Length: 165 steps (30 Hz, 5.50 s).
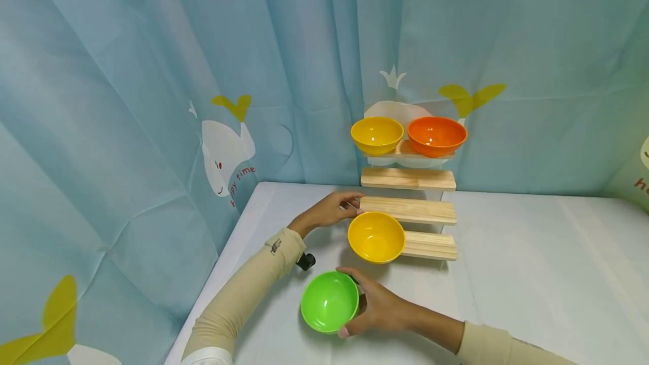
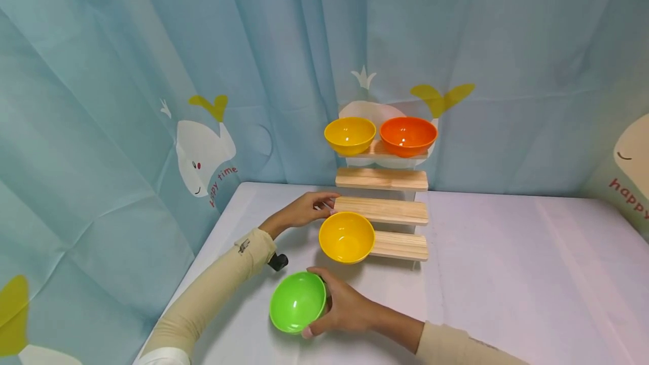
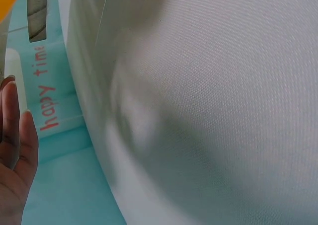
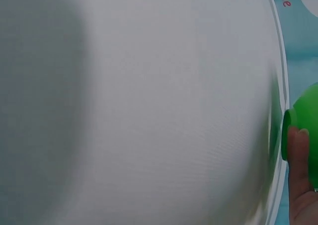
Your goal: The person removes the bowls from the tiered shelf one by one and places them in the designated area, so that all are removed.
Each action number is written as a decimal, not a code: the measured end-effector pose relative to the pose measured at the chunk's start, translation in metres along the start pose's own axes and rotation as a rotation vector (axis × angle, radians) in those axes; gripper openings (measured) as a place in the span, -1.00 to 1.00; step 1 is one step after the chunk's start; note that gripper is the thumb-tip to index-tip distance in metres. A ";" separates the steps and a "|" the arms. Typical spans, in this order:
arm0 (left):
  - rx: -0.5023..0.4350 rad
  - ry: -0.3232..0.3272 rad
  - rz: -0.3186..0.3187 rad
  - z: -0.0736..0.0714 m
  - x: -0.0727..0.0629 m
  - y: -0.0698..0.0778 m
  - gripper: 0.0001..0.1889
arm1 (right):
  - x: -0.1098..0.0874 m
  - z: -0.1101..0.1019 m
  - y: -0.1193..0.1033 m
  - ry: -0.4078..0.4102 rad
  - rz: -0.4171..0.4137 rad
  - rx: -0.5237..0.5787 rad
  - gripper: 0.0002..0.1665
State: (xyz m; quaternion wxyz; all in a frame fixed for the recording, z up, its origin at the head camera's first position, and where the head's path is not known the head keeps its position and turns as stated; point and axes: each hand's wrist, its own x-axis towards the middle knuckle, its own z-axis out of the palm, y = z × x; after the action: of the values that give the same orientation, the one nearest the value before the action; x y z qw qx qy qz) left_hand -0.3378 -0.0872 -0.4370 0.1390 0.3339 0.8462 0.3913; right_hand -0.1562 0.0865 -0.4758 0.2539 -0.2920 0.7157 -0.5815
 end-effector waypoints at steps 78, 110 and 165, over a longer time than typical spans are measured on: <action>-0.017 -0.004 -0.018 0.000 0.000 0.000 -0.47 | -0.062 -0.063 0.009 -0.267 -0.045 -0.034 0.03; -0.043 -0.011 -0.031 0.000 0.002 0.000 -0.48 | -0.091 -0.131 -0.003 0.251 -0.119 -0.214 0.00; -0.049 -0.014 -0.019 0.000 0.003 0.001 -0.48 | -0.014 -0.088 0.000 0.463 -0.013 -0.244 0.52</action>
State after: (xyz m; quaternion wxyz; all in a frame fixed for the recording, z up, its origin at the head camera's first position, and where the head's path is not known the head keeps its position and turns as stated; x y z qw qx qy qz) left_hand -0.3393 -0.0844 -0.4361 0.1567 0.3249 0.8385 0.4083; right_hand -0.2086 0.1565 -0.4584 0.0427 -0.1841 0.8177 -0.5438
